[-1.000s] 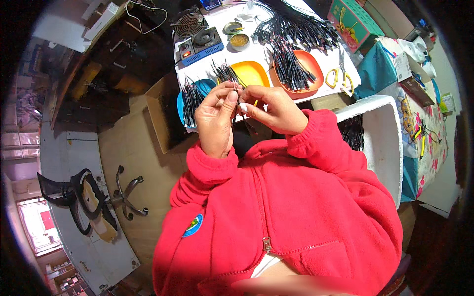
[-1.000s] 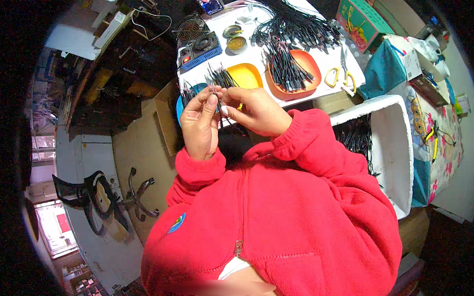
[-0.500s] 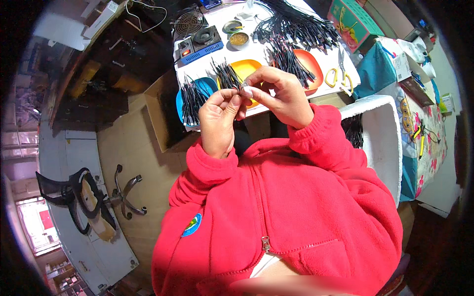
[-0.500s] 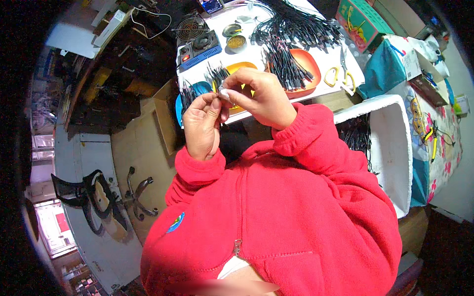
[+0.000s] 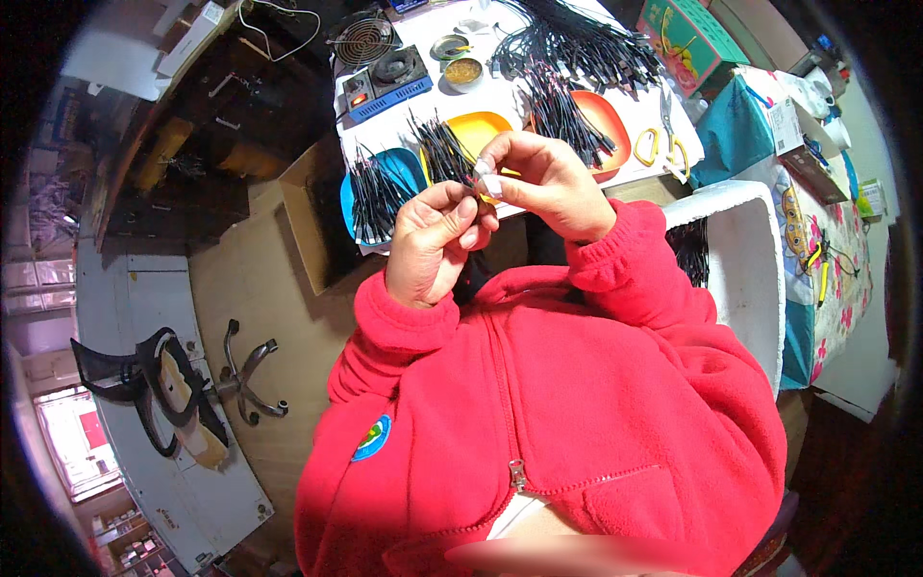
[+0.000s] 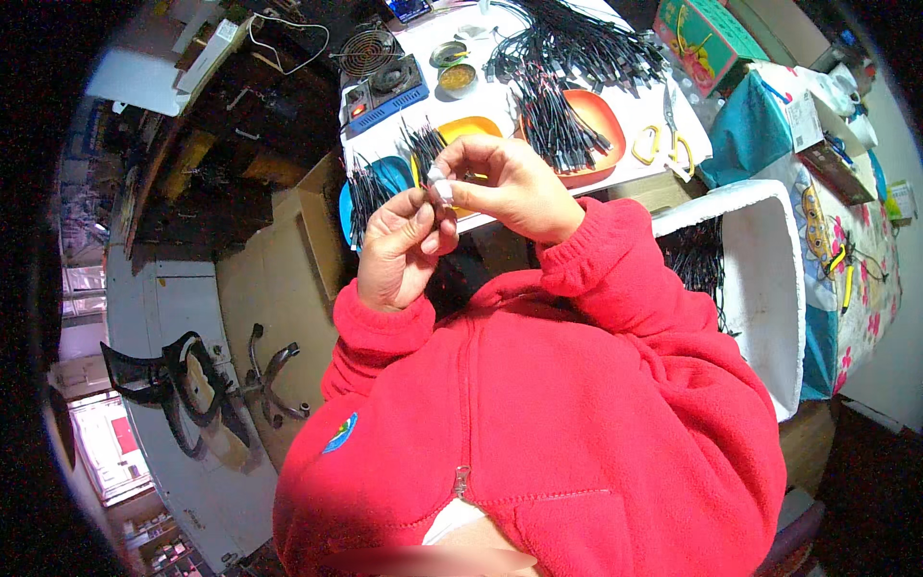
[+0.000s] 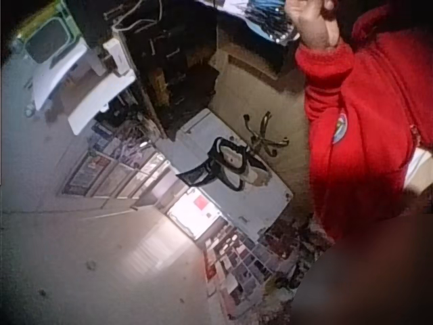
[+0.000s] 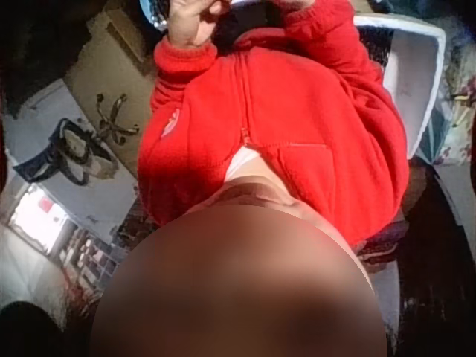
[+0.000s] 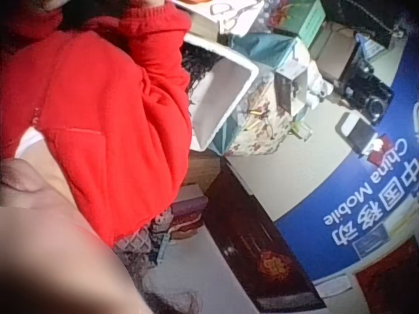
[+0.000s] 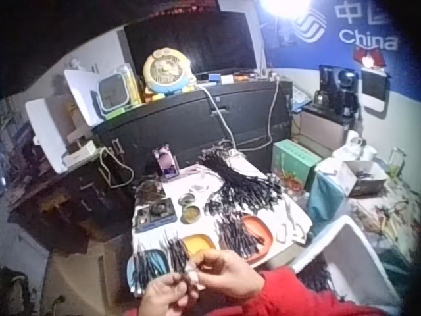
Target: The person repeatedly picks black wires from a white bin, attaches small white connectors to their ends, and places the finished pieces into colored trays on the table. The process is repeated continuously throughout the clip.
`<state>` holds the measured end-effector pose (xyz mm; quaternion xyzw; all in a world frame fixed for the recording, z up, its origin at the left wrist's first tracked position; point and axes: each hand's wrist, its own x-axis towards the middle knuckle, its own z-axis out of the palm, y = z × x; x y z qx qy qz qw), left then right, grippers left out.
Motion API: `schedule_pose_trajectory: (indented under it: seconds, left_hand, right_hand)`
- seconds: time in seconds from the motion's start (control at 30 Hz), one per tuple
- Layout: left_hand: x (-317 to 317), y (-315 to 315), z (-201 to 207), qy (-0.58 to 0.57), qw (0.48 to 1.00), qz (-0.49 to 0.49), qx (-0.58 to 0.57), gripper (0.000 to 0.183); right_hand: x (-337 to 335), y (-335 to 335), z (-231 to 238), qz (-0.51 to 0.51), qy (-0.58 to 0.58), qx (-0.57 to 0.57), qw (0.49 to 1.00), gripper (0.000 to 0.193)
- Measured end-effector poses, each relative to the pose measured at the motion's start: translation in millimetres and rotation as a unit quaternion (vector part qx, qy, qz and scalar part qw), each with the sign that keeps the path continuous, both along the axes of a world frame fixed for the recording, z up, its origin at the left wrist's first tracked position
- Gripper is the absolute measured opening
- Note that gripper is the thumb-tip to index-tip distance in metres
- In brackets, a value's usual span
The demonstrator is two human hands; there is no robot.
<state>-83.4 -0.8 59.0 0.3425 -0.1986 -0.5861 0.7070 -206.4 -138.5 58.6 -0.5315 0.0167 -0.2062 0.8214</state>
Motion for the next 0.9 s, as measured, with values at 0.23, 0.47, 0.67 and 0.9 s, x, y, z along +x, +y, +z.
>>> schedule_pose_trajectory:
  seconds: [0.23, 0.47, 0.67, 0.9]
  left_hand:
    - [-8, -8, -8, -0.087, 0.994, 0.053, -0.044, 0.013]
    - [-13, -15, -20, -0.253, 0.964, 0.080, -0.005, 0.012]
    - [-10, -37, -38, -0.239, 0.968, 0.063, 0.042, 0.011]
    - [-13, -50, -50, -0.219, 0.972, 0.041, 0.079, 0.010]
  right_hand:
    - [-1, -3, -15, 0.073, 0.011, 0.227, 0.971, 0.018]
    - [0, -9, -41, 0.142, 0.061, 0.314, 0.937, 0.010]
    - [-12, -56, -63, -0.122, 0.166, -0.054, 0.977, 0.024]
    - [-29, -133, -84, -0.387, 0.414, -0.514, 0.644, 0.012]
